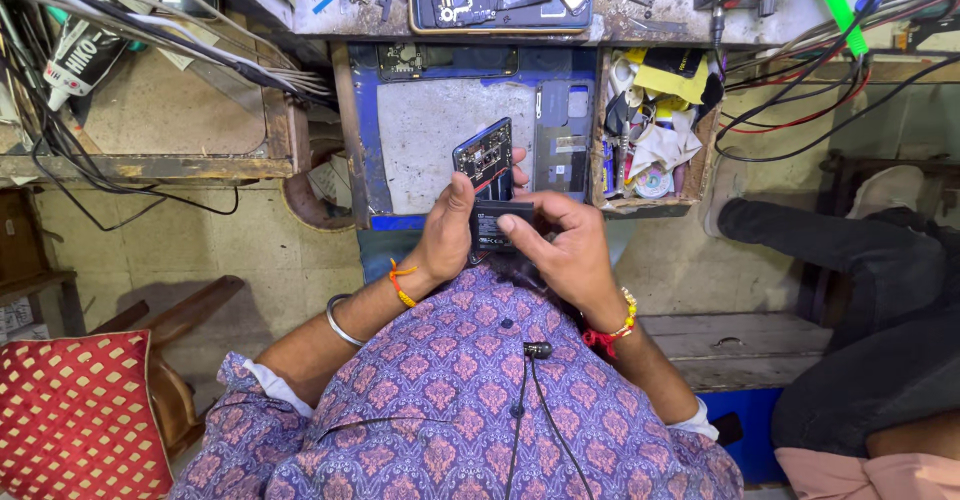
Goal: The person cleans the internal chassis of a disassembled mobile phone using a cloth, removes the battery, and installs a replacement screen.
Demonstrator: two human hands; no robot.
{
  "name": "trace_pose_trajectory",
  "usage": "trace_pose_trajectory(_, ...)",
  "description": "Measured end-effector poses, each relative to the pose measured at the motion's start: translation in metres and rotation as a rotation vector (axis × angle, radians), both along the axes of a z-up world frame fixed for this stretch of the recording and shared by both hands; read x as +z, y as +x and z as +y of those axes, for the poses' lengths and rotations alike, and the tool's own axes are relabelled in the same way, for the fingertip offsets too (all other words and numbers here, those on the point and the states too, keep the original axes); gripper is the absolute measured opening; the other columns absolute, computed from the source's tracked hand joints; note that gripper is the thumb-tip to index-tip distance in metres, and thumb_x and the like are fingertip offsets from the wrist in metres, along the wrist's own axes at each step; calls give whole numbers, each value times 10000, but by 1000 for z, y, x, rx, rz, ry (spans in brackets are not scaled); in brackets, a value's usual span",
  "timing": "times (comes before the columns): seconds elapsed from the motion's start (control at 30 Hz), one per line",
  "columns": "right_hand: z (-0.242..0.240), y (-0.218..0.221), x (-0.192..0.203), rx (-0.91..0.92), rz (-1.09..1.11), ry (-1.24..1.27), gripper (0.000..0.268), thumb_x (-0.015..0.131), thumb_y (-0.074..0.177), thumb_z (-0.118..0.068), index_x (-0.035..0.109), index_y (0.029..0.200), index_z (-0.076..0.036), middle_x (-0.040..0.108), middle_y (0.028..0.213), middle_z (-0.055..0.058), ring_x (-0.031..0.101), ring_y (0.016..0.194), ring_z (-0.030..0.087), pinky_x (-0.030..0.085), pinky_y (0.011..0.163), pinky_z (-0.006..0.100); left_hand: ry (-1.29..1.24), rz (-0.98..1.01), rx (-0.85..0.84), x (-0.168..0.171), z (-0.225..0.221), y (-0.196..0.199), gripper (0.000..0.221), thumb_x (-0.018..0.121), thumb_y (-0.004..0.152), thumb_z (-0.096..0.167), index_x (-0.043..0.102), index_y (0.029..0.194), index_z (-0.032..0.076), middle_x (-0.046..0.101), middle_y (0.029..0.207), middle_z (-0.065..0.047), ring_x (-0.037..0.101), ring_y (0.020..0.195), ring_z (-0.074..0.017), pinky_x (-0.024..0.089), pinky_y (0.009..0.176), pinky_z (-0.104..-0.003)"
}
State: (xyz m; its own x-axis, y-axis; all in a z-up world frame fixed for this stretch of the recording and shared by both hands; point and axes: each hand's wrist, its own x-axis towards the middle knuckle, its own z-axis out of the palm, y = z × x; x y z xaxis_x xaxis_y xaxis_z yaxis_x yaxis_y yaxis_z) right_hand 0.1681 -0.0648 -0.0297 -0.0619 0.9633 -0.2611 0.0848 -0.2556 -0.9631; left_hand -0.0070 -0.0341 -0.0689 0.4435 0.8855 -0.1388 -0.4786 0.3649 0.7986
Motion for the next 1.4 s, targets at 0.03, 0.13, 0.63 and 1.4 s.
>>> trace_pose_trajectory(0.03, 0, -3, 2, -8, -112, 40, 155, 778, 938, -110, 749, 1022, 17, 733, 876, 17, 626, 762, 35, 522, 677, 214, 0, -1, 0, -1, 0, 0, 837, 323, 1057, 671, 433, 1547, 2, 612, 1303, -82, 638, 1182, -173, 531, 1054, -322)
trace_pose_trajectory(0.13, -1, -8, 8, -63, -177, 156, 125, 779, 939, -100, 760, 965, 21, 737, 873, 13, 623, 767, 43, 520, 708, 210, -47, -96, 32, -1, 0, 2, 865, 323, 1029, 692, 429, 1547, 8, 603, 1292, -76, 612, 1205, -162, 530, 1068, -333)
trace_pose_trajectory(0.63, -11, -18, 32, -134, -373, 355, 121, 804, 905, -81, 737, 902, 21, 728, 826, 76, 646, 723, 110, 492, 668, 252, 61, 38, 91, 0, -1, 10, 900, 362, 1003, 721, 465, 1499, -23, 579, 1358, -86, 577, 1181, -162, 553, 1010, -335)
trace_pose_trajectory(1.4, -1, -23, 31, -165, -367, 539, 164, 772, 936, -62, 671, 828, 8, 690, 780, 58, 657, 743, 153, 528, 1098, 481, 315, 233, 287, 19, 1, 13, 961, 372, 1011, 760, 392, 1538, -44, 548, 1402, -90, 567, 1235, -153, 498, 1093, -320)
